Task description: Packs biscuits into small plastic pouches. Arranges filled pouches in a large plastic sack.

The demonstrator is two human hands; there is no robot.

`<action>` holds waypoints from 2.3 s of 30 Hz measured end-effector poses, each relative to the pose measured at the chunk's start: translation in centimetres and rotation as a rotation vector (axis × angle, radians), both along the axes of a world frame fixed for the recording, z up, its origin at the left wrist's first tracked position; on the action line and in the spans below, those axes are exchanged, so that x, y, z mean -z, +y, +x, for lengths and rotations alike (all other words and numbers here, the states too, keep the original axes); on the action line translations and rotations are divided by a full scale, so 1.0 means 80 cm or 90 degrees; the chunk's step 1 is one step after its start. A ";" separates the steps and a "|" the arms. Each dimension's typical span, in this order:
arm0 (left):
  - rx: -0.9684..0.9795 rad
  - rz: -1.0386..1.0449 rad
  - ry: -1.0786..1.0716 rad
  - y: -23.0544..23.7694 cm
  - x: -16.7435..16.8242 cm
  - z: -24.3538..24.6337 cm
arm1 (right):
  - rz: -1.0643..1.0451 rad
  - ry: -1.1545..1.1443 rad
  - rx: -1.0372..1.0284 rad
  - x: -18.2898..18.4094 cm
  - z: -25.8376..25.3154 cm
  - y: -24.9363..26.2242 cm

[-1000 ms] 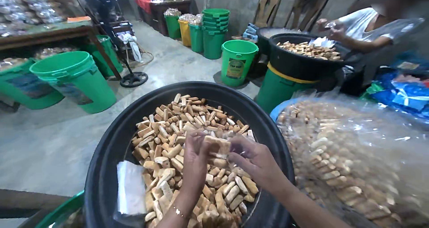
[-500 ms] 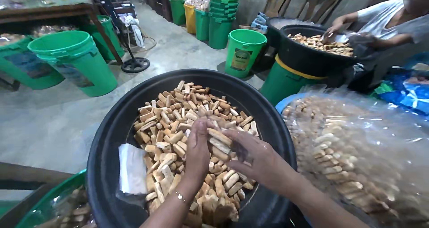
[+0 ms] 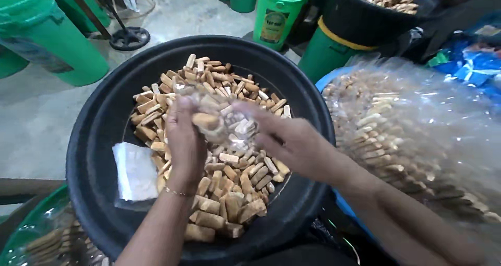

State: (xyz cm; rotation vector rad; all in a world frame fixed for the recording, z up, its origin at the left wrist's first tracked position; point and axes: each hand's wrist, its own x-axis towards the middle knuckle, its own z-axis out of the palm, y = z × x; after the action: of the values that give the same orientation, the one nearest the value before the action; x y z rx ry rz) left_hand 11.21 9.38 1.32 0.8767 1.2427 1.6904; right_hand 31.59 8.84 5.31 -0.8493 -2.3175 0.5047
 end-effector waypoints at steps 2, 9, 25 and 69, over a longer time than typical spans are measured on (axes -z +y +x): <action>-0.034 -0.083 -0.064 0.013 0.007 -0.023 | -0.040 -0.005 0.043 0.013 0.021 0.012; -0.087 -0.213 -0.154 0.033 0.029 -0.034 | -0.353 -0.718 0.055 0.042 0.044 0.021; -0.050 -0.264 -0.160 0.034 0.038 0.001 | -0.176 -0.236 0.161 0.056 0.063 0.012; 0.124 -0.045 -0.275 0.029 -0.007 -0.002 | -0.187 -0.126 0.164 0.058 0.029 0.060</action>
State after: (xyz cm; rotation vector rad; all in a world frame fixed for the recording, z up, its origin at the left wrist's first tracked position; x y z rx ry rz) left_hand 11.02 11.73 1.86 0.5330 0.8871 1.5636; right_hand 33.92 13.62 0.67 -1.3735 -2.2921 0.6838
